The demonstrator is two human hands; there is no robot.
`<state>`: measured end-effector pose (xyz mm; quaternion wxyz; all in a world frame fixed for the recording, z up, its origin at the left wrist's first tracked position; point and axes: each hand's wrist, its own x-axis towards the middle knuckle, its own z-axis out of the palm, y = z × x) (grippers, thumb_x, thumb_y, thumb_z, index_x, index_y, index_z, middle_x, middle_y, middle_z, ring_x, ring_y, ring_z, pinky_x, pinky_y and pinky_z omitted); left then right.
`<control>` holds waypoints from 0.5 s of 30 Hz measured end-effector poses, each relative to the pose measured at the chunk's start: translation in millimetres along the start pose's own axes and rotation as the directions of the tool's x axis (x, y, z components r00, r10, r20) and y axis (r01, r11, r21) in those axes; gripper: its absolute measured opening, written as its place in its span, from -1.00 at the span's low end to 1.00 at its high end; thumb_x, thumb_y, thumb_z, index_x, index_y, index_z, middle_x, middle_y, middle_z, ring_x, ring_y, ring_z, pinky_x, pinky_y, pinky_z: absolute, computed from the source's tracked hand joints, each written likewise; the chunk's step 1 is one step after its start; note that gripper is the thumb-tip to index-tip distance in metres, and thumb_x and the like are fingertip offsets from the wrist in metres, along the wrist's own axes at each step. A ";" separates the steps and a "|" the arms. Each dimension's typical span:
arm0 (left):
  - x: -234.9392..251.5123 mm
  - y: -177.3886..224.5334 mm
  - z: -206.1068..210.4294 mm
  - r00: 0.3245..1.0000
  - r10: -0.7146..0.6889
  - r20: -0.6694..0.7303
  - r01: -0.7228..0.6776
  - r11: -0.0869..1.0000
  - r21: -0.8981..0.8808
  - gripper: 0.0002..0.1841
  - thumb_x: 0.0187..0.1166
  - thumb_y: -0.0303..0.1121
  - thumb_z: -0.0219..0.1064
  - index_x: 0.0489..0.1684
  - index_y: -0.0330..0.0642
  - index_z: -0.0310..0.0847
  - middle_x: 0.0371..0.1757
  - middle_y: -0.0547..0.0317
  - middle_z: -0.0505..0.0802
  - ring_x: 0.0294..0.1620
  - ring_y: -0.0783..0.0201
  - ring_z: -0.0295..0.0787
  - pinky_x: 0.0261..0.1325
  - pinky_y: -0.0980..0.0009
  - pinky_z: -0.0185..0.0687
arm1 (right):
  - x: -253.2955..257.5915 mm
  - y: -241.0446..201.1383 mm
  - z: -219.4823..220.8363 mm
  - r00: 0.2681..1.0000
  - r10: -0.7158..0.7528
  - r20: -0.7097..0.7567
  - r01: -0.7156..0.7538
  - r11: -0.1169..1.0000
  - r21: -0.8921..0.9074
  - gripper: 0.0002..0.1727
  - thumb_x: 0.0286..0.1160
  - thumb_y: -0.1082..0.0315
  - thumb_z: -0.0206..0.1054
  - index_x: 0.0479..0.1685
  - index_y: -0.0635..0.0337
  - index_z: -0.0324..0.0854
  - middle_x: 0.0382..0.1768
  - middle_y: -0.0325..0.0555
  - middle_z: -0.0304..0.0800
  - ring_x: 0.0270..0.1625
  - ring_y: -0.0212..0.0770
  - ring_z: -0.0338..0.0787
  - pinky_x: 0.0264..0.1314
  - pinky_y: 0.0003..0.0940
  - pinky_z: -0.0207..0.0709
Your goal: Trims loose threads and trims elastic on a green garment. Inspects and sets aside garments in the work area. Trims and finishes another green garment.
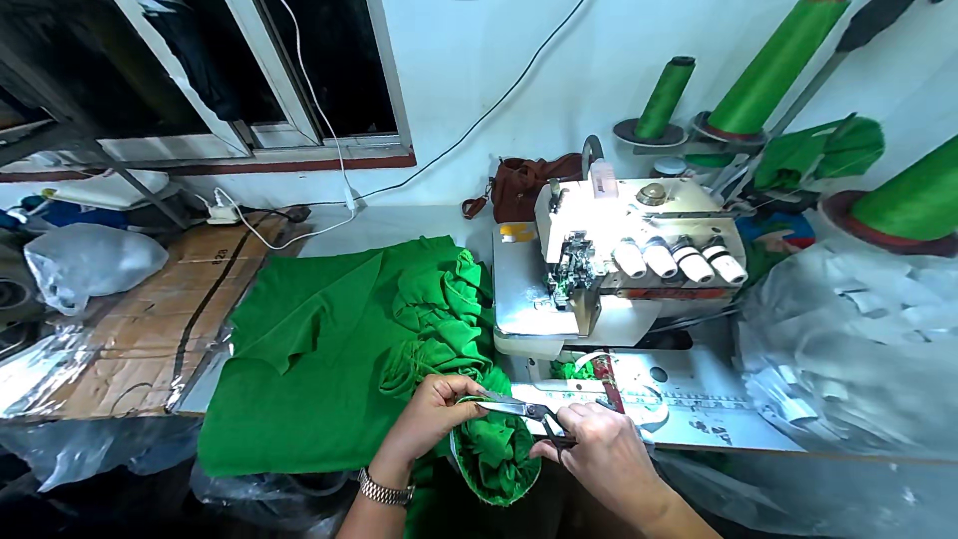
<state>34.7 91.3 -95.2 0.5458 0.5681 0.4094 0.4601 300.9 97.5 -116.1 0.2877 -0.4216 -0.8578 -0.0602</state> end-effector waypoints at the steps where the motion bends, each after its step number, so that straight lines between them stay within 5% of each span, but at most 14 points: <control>1: 0.0 0.8 0.1 1.000 -0.006 0.000 0.006 1.000 0.003 -0.91 0.41 -0.51 0.49 -0.23 -0.22 0.87 -0.27 0.25 0.92 -0.19 0.49 0.83 0.02 0.50 0.74 | 0.7 0.1 -0.4 1.000 -0.009 -0.002 0.009 1.000 -0.002 -0.35 0.17 -0.34 0.40 -0.73 0.14 0.63 -0.75 -0.17 0.57 -0.67 -0.16 0.66 -0.65 -0.26 0.51; 12: -0.8 3.8 4.8 0.998 -0.041 -0.042 0.044 0.997 0.062 -0.91 0.39 -0.52 0.47 -0.25 -0.21 0.87 -0.29 0.28 0.92 -0.21 0.49 0.83 -0.01 0.51 0.74 | -2.7 4.5 3.2 0.998 -0.060 0.010 0.059 0.998 0.024 -0.54 0.25 -0.06 0.45 -0.68 0.17 0.64 -0.75 -0.12 0.58 -0.64 -0.13 0.73 -0.61 -0.27 0.59; 15: -1.3 2.4 5.9 0.999 -0.015 -0.039 0.018 0.997 0.078 -0.91 0.41 -0.50 0.49 -0.23 -0.23 0.86 -0.27 0.27 0.92 -0.20 0.48 0.83 0.00 0.50 0.74 | -2.8 5.7 3.8 0.998 -0.057 -0.004 0.057 0.998 0.032 -0.48 0.24 -0.14 0.44 -0.71 0.15 0.62 -0.76 -0.14 0.56 -0.66 -0.15 0.70 -0.63 -0.30 0.56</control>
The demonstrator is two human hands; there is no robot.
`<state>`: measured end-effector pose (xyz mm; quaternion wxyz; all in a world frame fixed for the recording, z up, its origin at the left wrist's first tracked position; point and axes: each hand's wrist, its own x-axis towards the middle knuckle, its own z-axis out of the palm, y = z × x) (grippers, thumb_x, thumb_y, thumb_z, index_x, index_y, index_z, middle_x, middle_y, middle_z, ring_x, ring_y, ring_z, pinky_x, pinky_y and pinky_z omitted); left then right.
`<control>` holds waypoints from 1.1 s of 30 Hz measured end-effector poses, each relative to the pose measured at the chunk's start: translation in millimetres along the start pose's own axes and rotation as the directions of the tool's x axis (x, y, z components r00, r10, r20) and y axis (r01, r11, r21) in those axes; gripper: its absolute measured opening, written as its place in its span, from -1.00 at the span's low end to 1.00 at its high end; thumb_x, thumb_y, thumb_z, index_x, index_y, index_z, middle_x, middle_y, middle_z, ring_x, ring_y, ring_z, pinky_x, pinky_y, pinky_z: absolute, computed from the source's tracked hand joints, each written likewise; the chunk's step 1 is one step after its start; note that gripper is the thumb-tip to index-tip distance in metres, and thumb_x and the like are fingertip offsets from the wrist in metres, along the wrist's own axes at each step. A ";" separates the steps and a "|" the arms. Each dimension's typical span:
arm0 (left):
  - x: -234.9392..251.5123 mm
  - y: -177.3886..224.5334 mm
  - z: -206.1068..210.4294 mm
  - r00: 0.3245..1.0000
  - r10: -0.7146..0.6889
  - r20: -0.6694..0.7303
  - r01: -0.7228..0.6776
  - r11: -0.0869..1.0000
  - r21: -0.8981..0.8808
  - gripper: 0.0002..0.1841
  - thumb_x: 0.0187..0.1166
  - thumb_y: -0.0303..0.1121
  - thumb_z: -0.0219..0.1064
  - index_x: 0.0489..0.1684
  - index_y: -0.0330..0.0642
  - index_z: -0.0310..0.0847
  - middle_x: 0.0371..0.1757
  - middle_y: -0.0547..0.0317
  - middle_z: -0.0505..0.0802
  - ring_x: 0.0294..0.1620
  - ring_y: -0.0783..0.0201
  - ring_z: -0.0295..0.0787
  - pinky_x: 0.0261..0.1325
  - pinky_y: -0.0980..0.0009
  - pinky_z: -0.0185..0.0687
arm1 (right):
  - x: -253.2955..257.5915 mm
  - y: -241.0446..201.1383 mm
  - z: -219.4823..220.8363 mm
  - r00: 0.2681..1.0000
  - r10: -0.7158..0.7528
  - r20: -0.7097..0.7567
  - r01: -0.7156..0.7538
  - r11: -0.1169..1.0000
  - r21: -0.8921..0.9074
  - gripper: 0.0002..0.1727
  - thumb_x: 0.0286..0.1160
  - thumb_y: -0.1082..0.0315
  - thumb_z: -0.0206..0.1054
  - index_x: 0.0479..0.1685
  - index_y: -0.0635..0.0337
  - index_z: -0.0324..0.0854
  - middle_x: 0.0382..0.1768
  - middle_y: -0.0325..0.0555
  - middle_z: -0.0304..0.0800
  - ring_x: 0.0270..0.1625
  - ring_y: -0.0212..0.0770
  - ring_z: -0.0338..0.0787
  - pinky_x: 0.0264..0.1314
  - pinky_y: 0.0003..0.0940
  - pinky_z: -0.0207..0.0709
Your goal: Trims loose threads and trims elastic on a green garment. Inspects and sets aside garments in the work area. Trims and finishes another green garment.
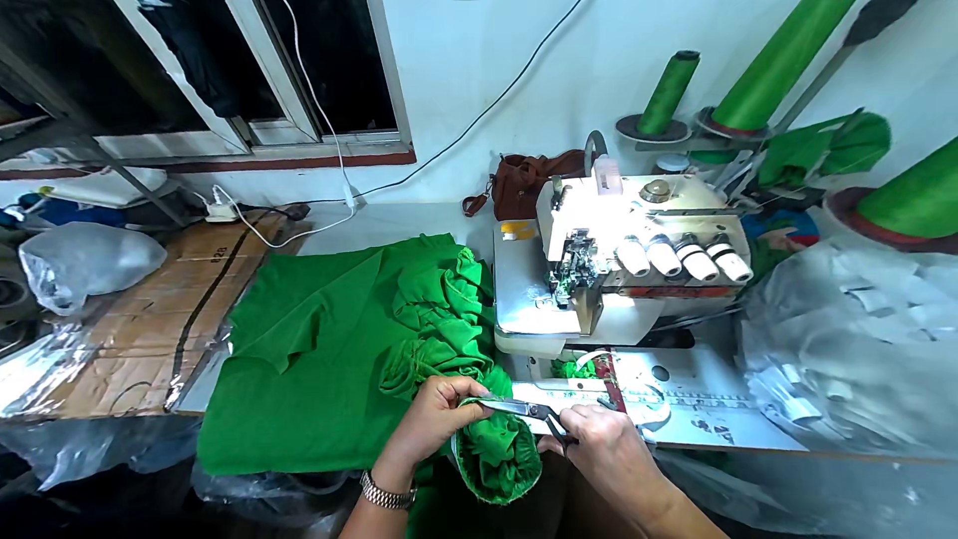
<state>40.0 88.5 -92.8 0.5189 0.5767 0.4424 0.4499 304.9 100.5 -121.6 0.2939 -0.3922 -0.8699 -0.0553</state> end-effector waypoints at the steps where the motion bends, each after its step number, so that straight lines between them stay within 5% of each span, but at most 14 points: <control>1: 0.1 -0.2 -0.2 1.000 0.005 0.006 -0.005 1.000 0.007 -0.91 0.41 -0.50 0.49 -0.22 -0.23 0.86 -0.27 0.26 0.92 -0.19 0.48 0.84 0.01 0.50 0.75 | 0.9 -0.6 -0.8 1.000 0.002 -0.002 -0.002 1.000 -0.002 -0.46 0.23 -0.18 0.45 -0.71 0.15 0.62 -0.76 -0.15 0.56 -0.66 -0.15 0.69 -0.61 -0.29 0.57; 7: -0.1 0.0 -0.9 1.000 -0.002 0.016 0.002 1.000 0.013 -0.90 0.40 -0.50 0.50 -0.20 -0.25 0.86 -0.28 0.25 0.93 -0.21 0.49 0.84 -0.01 0.51 0.75 | 7.1 -3.2 -2.9 1.000 -0.009 0.007 0.009 1.000 -0.011 -0.44 0.24 -0.20 0.42 -0.73 0.14 0.62 -0.76 -0.15 0.56 -0.64 -0.14 0.71 -0.60 -0.28 0.57; 13: 0.2 1.0 -0.4 1.000 -0.013 0.021 0.012 1.000 0.014 -0.90 0.41 -0.51 0.49 -0.21 -0.23 0.86 -0.29 0.29 0.92 -0.23 0.51 0.83 -0.03 0.53 0.74 | 2.6 1.7 -0.7 0.998 -0.040 0.039 0.040 0.999 0.003 -0.60 0.27 0.05 0.46 -0.70 0.18 0.61 -0.73 -0.12 0.59 -0.60 -0.12 0.75 -0.56 -0.28 0.62; 19: 0.6 0.9 1.2 1.000 -0.008 0.020 0.007 0.999 0.044 -0.86 0.38 -0.52 0.50 -0.16 -0.24 0.84 -0.26 0.27 0.92 -0.22 0.49 0.83 -0.03 0.53 0.73 | 8.9 0.6 -3.9 0.998 -0.041 0.054 0.042 0.999 -0.020 -0.51 0.25 -0.10 0.46 -0.69 0.16 0.62 -0.73 -0.12 0.60 -0.61 -0.13 0.74 -0.56 -0.29 0.62; 24: 1.6 1.7 2.5 1.000 -0.008 0.002 0.008 1.000 0.017 -0.71 0.32 -0.55 0.54 -0.03 -0.17 0.67 -0.37 0.28 0.85 -0.35 0.48 0.76 -0.18 0.56 0.66 | 11.0 0.5 -4.6 0.997 -0.047 0.061 0.051 0.997 -0.064 -0.53 0.21 -0.09 0.48 -0.69 0.14 0.63 -0.73 -0.14 0.60 -0.61 -0.14 0.74 -0.59 -0.28 0.59; 33: 1.9 2.7 2.3 0.999 -0.044 0.019 0.043 0.999 0.019 -0.53 0.32 -0.55 0.54 0.17 -0.13 0.44 -0.41 0.24 0.85 -0.36 0.41 0.82 -0.15 0.50 0.71 | 12.1 -1.7 -1.5 0.996 -0.057 0.063 0.058 0.998 -0.015 -0.63 0.22 0.03 0.47 -0.64 0.16 0.66 -0.71 -0.13 0.62 -0.58 -0.12 0.76 -0.53 -0.27 0.64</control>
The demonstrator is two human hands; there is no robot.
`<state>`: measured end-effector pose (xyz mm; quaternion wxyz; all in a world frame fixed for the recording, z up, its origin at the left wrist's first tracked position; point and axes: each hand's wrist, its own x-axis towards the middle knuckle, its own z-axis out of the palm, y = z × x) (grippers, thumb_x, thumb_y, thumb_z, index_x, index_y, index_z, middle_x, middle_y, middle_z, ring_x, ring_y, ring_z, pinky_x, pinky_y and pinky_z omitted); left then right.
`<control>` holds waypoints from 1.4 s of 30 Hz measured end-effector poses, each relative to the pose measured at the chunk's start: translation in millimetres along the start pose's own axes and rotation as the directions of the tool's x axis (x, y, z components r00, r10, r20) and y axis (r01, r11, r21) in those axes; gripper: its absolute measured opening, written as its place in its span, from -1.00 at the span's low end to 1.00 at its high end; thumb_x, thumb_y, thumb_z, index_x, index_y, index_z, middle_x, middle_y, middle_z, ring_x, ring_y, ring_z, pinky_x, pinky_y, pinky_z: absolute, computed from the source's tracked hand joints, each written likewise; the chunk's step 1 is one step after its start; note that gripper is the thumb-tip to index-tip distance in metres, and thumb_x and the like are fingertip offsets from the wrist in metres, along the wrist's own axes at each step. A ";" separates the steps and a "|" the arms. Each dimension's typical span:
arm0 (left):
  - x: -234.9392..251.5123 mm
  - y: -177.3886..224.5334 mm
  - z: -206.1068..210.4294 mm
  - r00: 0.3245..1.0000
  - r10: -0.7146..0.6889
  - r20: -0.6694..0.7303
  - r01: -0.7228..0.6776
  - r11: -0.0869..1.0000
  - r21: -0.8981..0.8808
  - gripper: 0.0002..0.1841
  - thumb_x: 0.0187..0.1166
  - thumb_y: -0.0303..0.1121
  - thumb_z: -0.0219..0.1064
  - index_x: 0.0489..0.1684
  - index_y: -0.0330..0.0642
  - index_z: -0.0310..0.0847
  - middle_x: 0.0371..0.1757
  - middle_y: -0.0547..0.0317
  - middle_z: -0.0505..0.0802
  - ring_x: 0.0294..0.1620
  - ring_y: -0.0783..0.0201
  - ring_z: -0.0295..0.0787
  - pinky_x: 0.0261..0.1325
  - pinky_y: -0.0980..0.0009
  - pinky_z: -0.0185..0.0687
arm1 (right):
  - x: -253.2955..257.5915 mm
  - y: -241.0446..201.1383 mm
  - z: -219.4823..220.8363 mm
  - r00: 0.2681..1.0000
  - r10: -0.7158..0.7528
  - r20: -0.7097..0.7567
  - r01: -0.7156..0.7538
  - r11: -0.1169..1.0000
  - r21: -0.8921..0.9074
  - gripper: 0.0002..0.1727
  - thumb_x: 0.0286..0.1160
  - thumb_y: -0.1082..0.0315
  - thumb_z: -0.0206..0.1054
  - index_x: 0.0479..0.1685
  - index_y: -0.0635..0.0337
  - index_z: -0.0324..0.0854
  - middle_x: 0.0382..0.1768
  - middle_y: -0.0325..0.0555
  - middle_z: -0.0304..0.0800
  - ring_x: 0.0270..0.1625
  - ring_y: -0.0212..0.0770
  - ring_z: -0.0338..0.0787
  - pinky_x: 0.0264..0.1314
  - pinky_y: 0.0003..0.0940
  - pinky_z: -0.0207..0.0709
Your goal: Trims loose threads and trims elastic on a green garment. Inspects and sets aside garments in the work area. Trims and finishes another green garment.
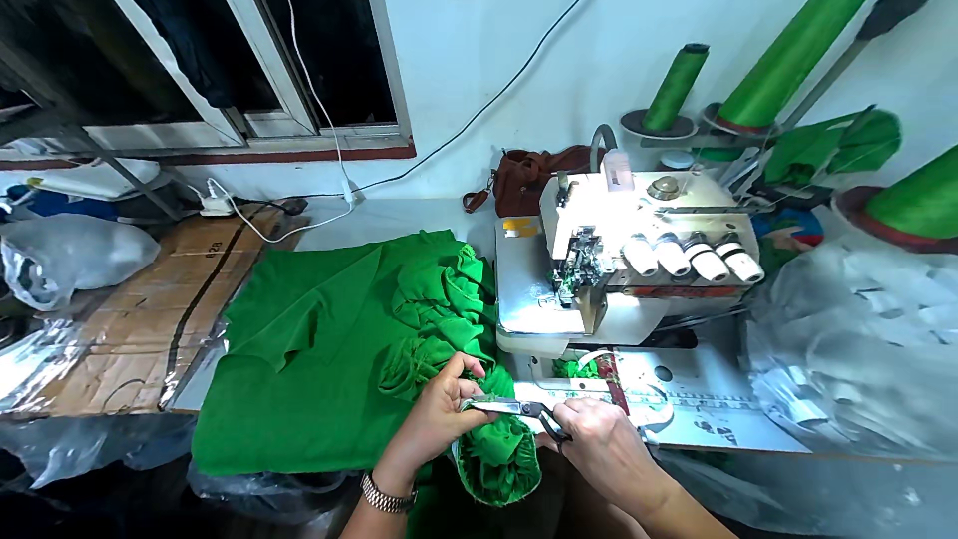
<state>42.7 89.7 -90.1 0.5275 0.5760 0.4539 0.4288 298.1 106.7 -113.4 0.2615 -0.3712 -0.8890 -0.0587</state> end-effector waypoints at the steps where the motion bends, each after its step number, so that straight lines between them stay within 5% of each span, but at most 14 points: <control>1: 0.1 0.0 0.1 1.000 -0.001 0.001 0.001 1.000 0.004 -0.52 0.32 -0.54 0.54 0.18 -0.12 0.44 -0.42 0.25 0.85 -0.37 0.42 0.81 -0.16 0.50 0.70 | -0.9 0.8 0.9 1.000 -0.003 -0.003 0.003 1.000 0.008 -0.65 0.23 0.07 0.46 -0.65 0.16 0.66 -0.71 -0.13 0.62 -0.57 -0.12 0.77 -0.53 -0.28 0.64; 10: 0.6 1.4 0.2 1.000 -0.011 0.011 0.011 1.000 0.005 -0.47 0.31 -0.55 0.58 0.21 -0.09 0.41 -0.43 0.26 0.84 -0.37 0.43 0.81 -0.13 0.51 0.70 | 1.7 -6.6 2.5 1.000 0.017 -0.015 -0.018 1.000 -0.016 -0.63 0.14 0.03 0.51 -0.69 0.14 0.64 -0.73 -0.15 0.61 -0.60 -0.15 0.75 -0.58 -0.30 0.59; 12: 0.9 0.8 0.5 1.000 -0.003 0.007 0.002 1.000 0.006 -0.46 0.32 -0.54 0.56 0.24 -0.08 0.40 -0.40 0.25 0.85 -0.34 0.42 0.82 -0.10 0.49 0.71 | 1.0 -8.2 3.1 0.998 0.057 -0.006 -0.056 0.997 0.055 -0.65 0.18 0.10 0.50 -0.70 0.17 0.63 -0.74 -0.12 0.60 -0.62 -0.14 0.75 -0.58 -0.27 0.61; 14: 1.4 1.0 0.8 1.000 0.008 0.015 -0.008 1.000 0.007 -0.48 0.34 -0.54 0.55 0.23 -0.11 0.40 -0.37 0.24 0.87 -0.31 0.40 0.84 -0.07 0.47 0.73 | -2.3 -9.3 -3.3 0.979 0.202 0.033 -0.203 0.945 0.257 -0.46 0.32 -0.07 0.47 -0.77 0.18 0.56 -0.79 -0.15 0.52 -0.69 -0.24 0.60 -0.64 -0.32 0.47; 18: 1.6 -1.8 0.2 0.999 0.036 0.034 -0.035 0.999 -0.010 -0.52 0.39 -0.50 0.54 0.23 -0.13 0.43 -0.38 0.27 0.84 -0.37 0.46 0.77 -0.18 0.54 0.65 | -15.7 -3.7 -26.0 0.789 0.588 0.179 -0.577 0.609 0.544 -0.37 0.08 -0.32 0.58 -0.84 -0.03 0.46 -0.81 -0.55 0.29 -0.70 -0.67 0.22 -0.63 -0.62 0.09; 21: 0.0 -3.1 -0.7 0.997 0.073 0.030 -0.074 0.997 0.019 -0.66 0.42 -0.47 0.50 0.14 -0.17 0.60 -0.28 0.31 0.86 -0.27 0.48 0.79 -0.10 0.53 0.68 | -35.8 10.4 -50.7 0.628 0.646 0.434 -0.730 0.294 0.617 -0.54 -0.07 -0.13 0.72 -0.70 -0.08 0.58 -0.74 -0.58 0.47 -0.68 -0.66 0.41 -0.60 -0.66 0.29; 25: -0.3 -9.7 -0.8 0.981 0.191 0.020 -0.192 0.975 0.113 -0.85 0.53 -0.37 0.41 -0.09 -0.16 0.86 -0.13 0.33 0.93 -0.09 0.51 0.83 0.06 0.51 0.75 | -70.7 25.8 -76.7 0.404 0.649 0.644 -0.832 -0.031 0.553 -0.72 0.27 0.23 0.61 -0.56 0.09 0.61 -0.74 -0.38 0.59 -0.74 -0.46 0.57 -0.64 -0.53 0.54; 28: -0.3 -11.2 -0.4 0.974 0.227 -0.023 -0.223 0.966 0.131 -0.86 0.54 -0.35 0.38 -0.13 -0.12 0.86 -0.19 0.36 0.92 -0.15 0.52 0.82 0.00 0.54 0.74 | -79.8 45.4 -85.1 0.154 0.771 0.618 -0.918 -0.120 0.378 -0.63 0.48 0.15 0.55 -0.47 0.26 0.62 -0.69 -0.19 0.64 -0.69 -0.30 0.68 -0.58 -0.37 0.66; 30: 0.3 -13.0 0.2 0.966 0.253 -0.052 -0.243 0.959 0.145 -0.86 0.56 -0.36 0.33 -0.12 -0.12 0.82 -0.19 0.36 0.89 -0.14 0.50 0.81 0.03 0.54 0.72 | -78.0 56.9 -88.1 0.058 0.799 0.599 -0.923 -0.186 0.337 -0.63 0.53 0.15 0.50 -0.41 0.28 0.61 -0.66 -0.18 0.65 -0.67 -0.29 0.70 -0.55 -0.36 0.70; 33: -14.4 -5.3 11.1 0.939 0.340 -0.045 -0.328 0.929 0.173 -0.83 0.65 -0.32 0.26 -0.07 -0.15 0.75 -0.13 0.36 0.87 -0.09 0.55 0.78 0.06 0.52 0.71 | -78.9 55.0 -91.4 0.136 0.828 0.543 -0.875 -0.157 0.458 -0.67 0.58 0.23 0.46 -0.46 0.24 0.54 -0.71 -0.22 0.59 -0.70 -0.32 0.65 -0.56 -0.38 0.68; 36: -44.6 10.9 34.3 0.889 0.439 0.131 -0.458 0.861 0.222 -0.80 0.71 -0.36 0.25 -0.04 -0.31 0.74 -0.08 0.08 0.87 -0.04 0.43 0.81 0.11 0.47 0.72 | -74.5 28.6 -88.5 0.427 0.814 0.394 -0.749 0.074 0.659 -0.82 0.39 0.36 0.49 -0.46 0.16 0.61 -0.69 -0.39 0.62 -0.66 -0.47 0.62 -0.52 -0.48 0.61; 38: -55.3 7.1 49.9 0.854 0.478 0.204 -0.518 0.814 0.263 -0.80 0.72 -0.41 0.25 -0.06 -0.36 0.75 -0.09 -0.03 0.86 0.02 0.28 0.81 0.21 0.40 0.71 | -67.1 0.7 -80.2 0.594 0.704 0.388 -0.619 0.093 0.779 -0.91 0.39 0.43 0.45 -0.25 0.17 0.64 -0.49 -0.42 0.77 -0.51 -0.51 0.72 -0.41 -0.51 0.68; 40: -55.4 -3.9 56.5 0.855 0.489 0.173 -0.519 0.794 0.316 -0.83 0.71 -0.44 0.24 -0.07 -0.33 0.74 -0.11 -0.01 0.86 0.02 0.26 0.80 0.21 0.40 0.70 | -62.2 -21.7 -59.8 0.751 0.525 0.400 -0.516 0.090 0.852 -0.63 0.31 0.32 0.56 0.06 0.23 0.63 -0.13 -0.33 0.84 -0.22 -0.46 0.79 -0.15 -0.44 0.72; 42: -52.8 -4.5 57.8 0.862 0.489 0.134 -0.506 0.812 0.292 -0.83 0.70 -0.46 0.24 -0.05 -0.35 0.74 -0.10 -0.03 0.85 0.01 0.29 0.81 0.19 0.43 0.71 | -52.4 -44.6 -37.1 0.821 0.426 0.379 -0.453 0.084 0.887 -0.48 0.25 0.28 0.64 0.19 0.29 0.62 0.06 -0.26 0.85 -0.14 -0.49 0.78 -0.08 -0.47 0.70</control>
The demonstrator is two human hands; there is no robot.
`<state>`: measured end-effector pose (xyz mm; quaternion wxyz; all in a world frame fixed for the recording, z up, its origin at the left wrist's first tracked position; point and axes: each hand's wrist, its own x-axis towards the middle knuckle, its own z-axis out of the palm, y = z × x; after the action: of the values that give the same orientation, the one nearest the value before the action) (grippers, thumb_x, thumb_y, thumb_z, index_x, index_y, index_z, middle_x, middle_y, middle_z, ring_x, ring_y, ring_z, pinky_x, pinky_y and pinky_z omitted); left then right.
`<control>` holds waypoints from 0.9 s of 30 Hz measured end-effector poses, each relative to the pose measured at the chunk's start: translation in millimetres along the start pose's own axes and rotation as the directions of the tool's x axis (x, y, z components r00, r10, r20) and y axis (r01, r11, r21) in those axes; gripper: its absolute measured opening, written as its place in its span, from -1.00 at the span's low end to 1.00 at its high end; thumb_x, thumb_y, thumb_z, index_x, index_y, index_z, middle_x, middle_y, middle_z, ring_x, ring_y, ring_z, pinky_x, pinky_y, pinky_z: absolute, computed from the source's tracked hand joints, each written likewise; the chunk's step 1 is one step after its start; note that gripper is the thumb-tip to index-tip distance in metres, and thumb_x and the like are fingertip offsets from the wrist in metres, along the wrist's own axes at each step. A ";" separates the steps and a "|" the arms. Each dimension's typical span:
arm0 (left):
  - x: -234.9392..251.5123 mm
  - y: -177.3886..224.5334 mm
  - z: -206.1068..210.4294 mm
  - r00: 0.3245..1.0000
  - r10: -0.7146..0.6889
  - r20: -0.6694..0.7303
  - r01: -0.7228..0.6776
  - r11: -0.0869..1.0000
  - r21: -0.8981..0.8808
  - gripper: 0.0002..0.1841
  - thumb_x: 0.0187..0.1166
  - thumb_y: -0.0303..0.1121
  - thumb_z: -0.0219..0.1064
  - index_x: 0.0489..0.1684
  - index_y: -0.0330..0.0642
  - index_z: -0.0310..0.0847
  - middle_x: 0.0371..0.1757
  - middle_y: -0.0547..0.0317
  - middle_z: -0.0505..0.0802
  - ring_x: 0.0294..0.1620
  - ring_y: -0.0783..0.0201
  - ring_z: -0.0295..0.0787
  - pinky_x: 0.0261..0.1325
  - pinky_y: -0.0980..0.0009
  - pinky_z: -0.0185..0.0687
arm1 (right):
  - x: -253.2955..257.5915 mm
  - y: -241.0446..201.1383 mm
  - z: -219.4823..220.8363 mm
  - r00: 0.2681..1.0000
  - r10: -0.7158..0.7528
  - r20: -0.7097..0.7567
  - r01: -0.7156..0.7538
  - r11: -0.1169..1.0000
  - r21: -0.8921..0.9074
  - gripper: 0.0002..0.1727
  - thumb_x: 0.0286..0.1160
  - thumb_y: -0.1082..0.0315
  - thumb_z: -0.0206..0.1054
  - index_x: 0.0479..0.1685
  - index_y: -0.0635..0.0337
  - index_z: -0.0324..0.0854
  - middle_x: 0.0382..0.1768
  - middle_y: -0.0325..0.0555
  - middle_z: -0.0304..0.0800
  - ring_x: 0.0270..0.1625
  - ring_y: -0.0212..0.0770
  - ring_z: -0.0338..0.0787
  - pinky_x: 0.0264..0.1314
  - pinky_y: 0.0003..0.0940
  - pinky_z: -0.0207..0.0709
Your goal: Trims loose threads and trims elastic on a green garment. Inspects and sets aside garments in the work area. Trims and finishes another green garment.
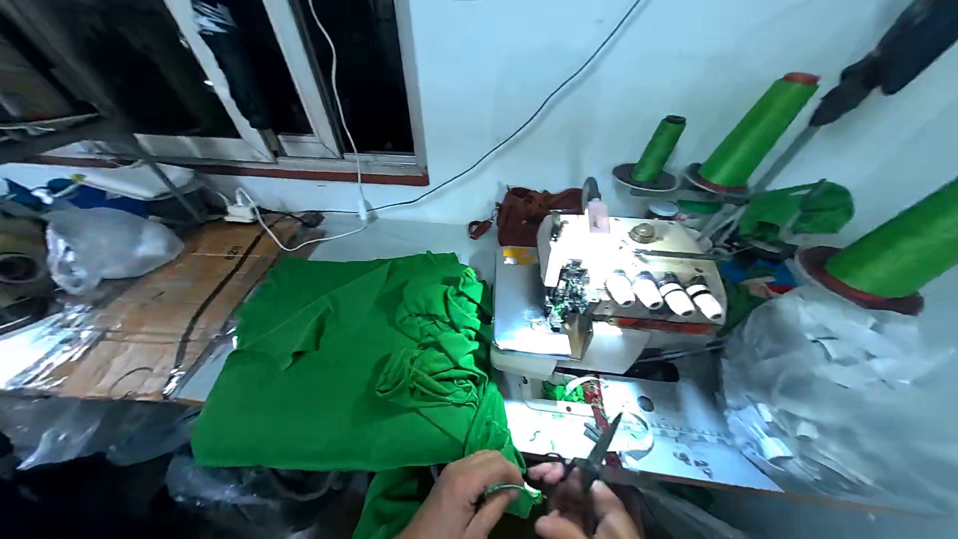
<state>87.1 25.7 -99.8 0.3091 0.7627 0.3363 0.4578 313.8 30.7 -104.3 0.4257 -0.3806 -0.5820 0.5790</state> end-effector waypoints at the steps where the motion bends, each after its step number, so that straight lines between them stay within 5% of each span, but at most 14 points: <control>1: 1.8 2.9 -1.1 1.000 -0.004 0.006 0.005 0.999 -0.031 -0.82 0.71 -0.45 0.25 -0.01 -0.37 0.74 -0.05 -0.04 0.87 0.06 0.27 0.82 0.24 0.41 0.71 | 2.5 2.9 15.9 1.000 -0.003 -0.009 0.003 1.000 0.002 -0.51 0.23 0.34 0.63 0.15 0.31 0.62 0.01 -0.28 0.85 -0.15 -0.52 0.80 -0.08 -0.49 0.73; 3: 5.1 9.4 -6.5 1.000 -0.022 -0.005 0.022 1.000 -0.016 -0.76 0.73 -0.34 0.27 0.05 -0.35 0.74 0.05 -0.06 0.87 0.19 0.21 0.80 0.36 0.32 0.67 | 8.1 2.7 42.0 0.994 0.055 -0.097 -0.058 0.998 -0.034 -0.66 0.20 0.55 0.50 -0.01 0.40 0.59 -0.26 -0.25 0.80 -0.33 -0.51 0.78 -0.24 -0.49 0.74; 5: 10.9 12.5 -24.9 0.978 -0.098 -0.187 0.140 0.964 0.226 -0.71 0.68 -0.17 0.32 0.04 -0.21 0.78 0.12 0.04 0.87 0.26 0.19 0.76 0.37 0.20 0.66 | 17.1 1.0 52.5 0.986 0.117 -0.119 -0.123 0.991 -0.046 -0.74 0.21 0.65 0.41 -0.09 0.37 0.60 -0.31 -0.24 0.77 -0.40 -0.49 0.74 -0.36 -0.51 0.69; 7: 19.3 9.1 -58.8 0.886 -0.198 -0.419 0.392 0.803 0.448 -0.58 0.50 -0.08 0.48 0.18 -0.16 0.74 0.22 0.00 0.83 0.34 -0.05 0.70 0.37 -0.10 0.59 | 20.4 -0.8 54.2 0.984 0.139 -0.107 -0.146 0.988 -0.055 -0.76 0.22 0.67 0.40 -0.11 0.36 0.60 -0.30 -0.22 0.77 -0.40 -0.48 0.73 -0.37 -0.51 0.67; 9: 26.0 2.9 -91.5 0.781 -0.377 -0.498 0.609 0.638 0.471 -0.38 0.35 -0.17 0.63 0.38 -0.29 0.61 0.33 -0.25 0.73 0.43 -0.36 0.56 0.43 -0.38 0.40 | 19.0 -2.8 53.7 0.987 0.117 -0.106 -0.125 0.990 -0.065 -0.75 0.21 0.67 0.40 -0.11 0.37 0.60 -0.30 -0.24 0.77 -0.39 -0.52 0.73 -0.35 -0.56 0.67; 11: 26.0 -4.3 -110.7 0.742 -0.479 -0.469 0.669 0.584 0.460 -0.67 0.48 -0.36 0.51 0.14 -0.34 0.72 0.12 -0.20 0.83 0.28 -0.24 0.69 0.44 -0.30 0.40 | 19.5 -5.8 51.8 0.987 0.084 -0.134 -0.097 0.991 -0.088 -0.77 0.22 0.65 0.40 -0.13 0.38 0.60 -0.33 -0.26 0.77 -0.41 -0.54 0.71 -0.36 -0.57 0.64; 14: 14.6 -3.2 -128.0 0.831 -0.180 -0.527 0.469 0.736 0.488 -0.85 0.48 -0.49 0.30 -0.11 -0.22 0.76 -0.15 0.10 0.86 -0.01 0.12 0.82 0.17 -0.05 0.70 | 26.7 -6.7 46.8 0.938 -0.063 -0.341 -0.010 0.978 -0.207 -0.77 0.21 0.66 0.36 -0.11 0.47 0.63 -0.34 -0.15 0.79 -0.42 -0.48 0.73 -0.32 -0.48 0.68; 17: 10.7 13.6 -123.5 0.815 -0.001 -0.579 0.386 0.746 0.542 -0.75 0.46 -0.33 0.19 -0.08 -0.09 0.78 -0.20 0.29 0.81 -0.07 0.25 0.71 0.11 0.06 0.58 | 42.3 -8.7 33.8 0.821 -0.194 -0.536 0.049 0.961 -0.273 -0.66 0.22 0.66 0.33 0.05 0.50 0.62 -0.10 -0.05 0.84 -0.06 -0.46 0.79 0.06 -0.48 0.68; 19: 9.5 27.3 -102.5 0.847 -0.158 -0.507 0.432 0.760 0.486 -0.73 0.60 -0.30 0.24 0.05 -0.17 0.80 -0.19 0.13 0.90 -0.16 0.19 0.85 -0.03 0.03 0.76 | 49.7 -11.2 29.9 0.764 -0.274 -0.585 0.127 0.951 -0.280 -0.58 0.28 0.63 0.34 0.19 0.60 0.50 0.06 0.01 0.77 0.01 -0.56 0.75 0.11 -0.64 0.65; 21: 9.4 28.7 -75.5 0.877 -0.316 -0.363 0.424 0.865 0.270 -0.74 0.65 -0.37 0.23 0.16 -0.21 0.72 -0.09 0.12 0.90 -0.11 0.32 0.86 0.01 0.25 0.80 | 47.4 -12.9 31.2 0.726 -0.365 -0.583 0.182 0.919 -0.350 -0.50 0.33 0.56 0.40 0.22 0.71 0.43 0.08 0.11 0.66 0.03 -0.56 0.66 0.14 -0.69 0.57; 23: 8.1 23.1 -48.4 0.903 -0.362 -0.233 0.363 0.931 -0.040 -0.75 0.67 -0.44 0.22 0.20 -0.28 0.65 -0.01 0.17 0.87 -0.04 0.45 0.82 0.09 0.42 0.76 | 38.2 -10.7 35.5 0.715 -0.456 -0.529 0.276 0.881 -0.385 -0.61 0.29 0.52 0.44 0.04 0.64 0.53 -0.02 0.03 0.68 0.02 -0.54 0.66 0.09 -0.69 0.58; 25: 8.9 21.3 -28.2 0.922 -0.363 -0.137 0.325 0.915 -0.238 -0.69 0.72 -0.46 0.18 0.34 -0.35 0.56 0.06 0.14 0.86 -0.01 0.45 0.82 0.10 0.44 0.77 | 28.5 -10.0 44.0 0.788 -0.444 -0.427 0.369 0.895 -0.250 -0.78 0.29 0.50 0.53 -0.10 0.23 0.68 -0.13 -0.37 0.79 -0.09 -0.62 0.76 -0.01 -0.66 0.71; 27: 11.9 19.7 -14.8 0.934 -0.345 -0.095 0.297 0.895 -0.331 -0.65 0.80 -0.40 0.09 0.42 -0.39 0.49 0.04 0.15 0.85 -0.12 0.45 0.81 -0.04 0.45 0.78 | 21.9 -9.9 55.2 0.882 -0.358 -0.308 0.342 0.934 -0.105 -0.68 0.24 0.50 0.59 -0.01 0.31 0.71 -0.10 -0.31 0.87 -0.16 -0.52 0.84 -0.04 -0.52 0.80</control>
<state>82.4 26.1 -72.8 0.4706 0.6012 0.4038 0.5040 255.0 31.5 -91.3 0.6032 -0.3688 -0.5773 0.4085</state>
